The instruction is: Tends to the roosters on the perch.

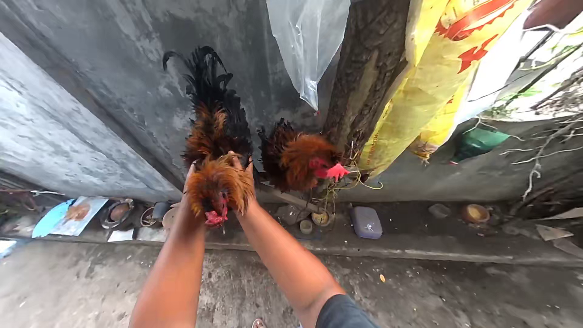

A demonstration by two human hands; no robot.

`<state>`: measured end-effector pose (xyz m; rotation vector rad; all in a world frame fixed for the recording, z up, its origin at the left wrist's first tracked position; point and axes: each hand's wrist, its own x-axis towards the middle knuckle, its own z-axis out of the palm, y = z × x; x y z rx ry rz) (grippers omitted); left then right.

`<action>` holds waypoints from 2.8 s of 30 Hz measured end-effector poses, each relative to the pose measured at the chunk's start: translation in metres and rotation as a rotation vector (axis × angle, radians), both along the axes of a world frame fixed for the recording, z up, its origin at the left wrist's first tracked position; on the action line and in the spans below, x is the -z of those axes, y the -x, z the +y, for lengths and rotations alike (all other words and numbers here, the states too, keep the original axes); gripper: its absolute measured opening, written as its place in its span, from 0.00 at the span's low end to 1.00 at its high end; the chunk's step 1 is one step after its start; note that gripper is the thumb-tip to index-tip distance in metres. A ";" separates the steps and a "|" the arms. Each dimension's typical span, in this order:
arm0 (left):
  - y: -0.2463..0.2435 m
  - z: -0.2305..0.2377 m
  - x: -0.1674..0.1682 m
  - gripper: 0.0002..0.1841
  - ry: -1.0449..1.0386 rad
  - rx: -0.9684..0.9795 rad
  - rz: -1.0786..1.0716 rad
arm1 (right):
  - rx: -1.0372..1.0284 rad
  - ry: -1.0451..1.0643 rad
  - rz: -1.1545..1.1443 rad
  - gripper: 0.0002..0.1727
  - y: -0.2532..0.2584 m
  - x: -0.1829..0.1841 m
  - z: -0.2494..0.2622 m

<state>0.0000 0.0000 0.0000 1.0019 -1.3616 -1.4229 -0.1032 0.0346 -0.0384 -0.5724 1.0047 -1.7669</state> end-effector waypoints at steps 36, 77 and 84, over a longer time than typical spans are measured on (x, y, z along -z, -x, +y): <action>0.024 -0.007 0.038 0.19 -0.171 -0.362 0.358 | 0.009 -0.091 -0.284 0.14 0.054 0.060 0.027; 0.028 0.000 0.033 0.14 0.027 -0.330 0.506 | -0.040 -0.190 0.030 0.12 0.092 0.027 0.035; 0.031 0.000 0.039 0.15 0.088 -0.268 0.461 | -0.065 0.009 -0.294 0.19 0.092 0.061 0.002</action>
